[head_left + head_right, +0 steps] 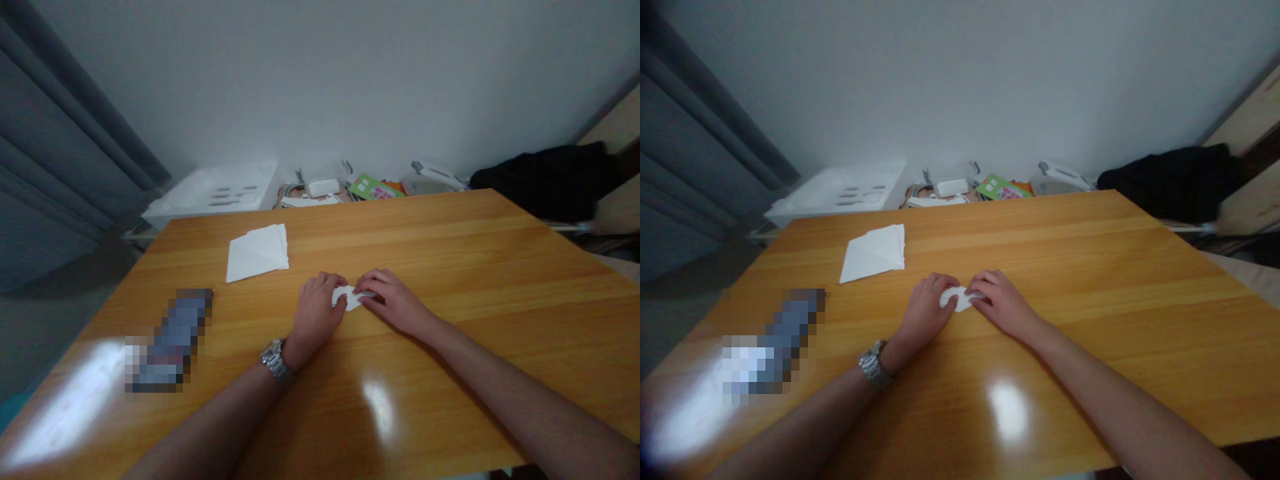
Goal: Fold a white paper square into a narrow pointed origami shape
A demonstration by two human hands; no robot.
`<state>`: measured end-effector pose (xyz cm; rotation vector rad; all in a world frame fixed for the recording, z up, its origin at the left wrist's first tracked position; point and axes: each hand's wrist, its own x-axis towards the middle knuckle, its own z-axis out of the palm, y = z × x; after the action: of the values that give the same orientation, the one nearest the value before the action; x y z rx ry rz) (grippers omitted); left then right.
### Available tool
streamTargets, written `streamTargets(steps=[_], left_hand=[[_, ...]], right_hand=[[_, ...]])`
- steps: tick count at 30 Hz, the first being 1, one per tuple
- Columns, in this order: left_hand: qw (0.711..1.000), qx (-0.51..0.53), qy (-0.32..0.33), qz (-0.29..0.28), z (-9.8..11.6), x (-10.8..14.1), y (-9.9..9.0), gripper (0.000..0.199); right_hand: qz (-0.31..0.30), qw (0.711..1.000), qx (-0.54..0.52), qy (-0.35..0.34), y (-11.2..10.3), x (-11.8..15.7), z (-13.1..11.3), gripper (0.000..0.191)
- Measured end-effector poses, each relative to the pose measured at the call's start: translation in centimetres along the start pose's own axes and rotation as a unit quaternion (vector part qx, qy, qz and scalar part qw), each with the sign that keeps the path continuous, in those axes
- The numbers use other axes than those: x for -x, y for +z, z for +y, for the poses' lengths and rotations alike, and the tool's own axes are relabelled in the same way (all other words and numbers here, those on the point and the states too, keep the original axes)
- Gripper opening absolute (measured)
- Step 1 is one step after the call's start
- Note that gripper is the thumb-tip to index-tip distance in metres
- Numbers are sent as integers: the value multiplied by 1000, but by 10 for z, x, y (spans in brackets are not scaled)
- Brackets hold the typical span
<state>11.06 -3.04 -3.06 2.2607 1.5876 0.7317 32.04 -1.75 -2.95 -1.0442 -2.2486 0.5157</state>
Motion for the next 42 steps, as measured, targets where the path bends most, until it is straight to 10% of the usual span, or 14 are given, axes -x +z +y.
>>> streamTargets(steps=[42], left_hand=[[943, -219, 240, -77, -24, 26, -38, 39]], right_hand=[[-131, 977, 163, -47, -6, 10, -5, 54]])
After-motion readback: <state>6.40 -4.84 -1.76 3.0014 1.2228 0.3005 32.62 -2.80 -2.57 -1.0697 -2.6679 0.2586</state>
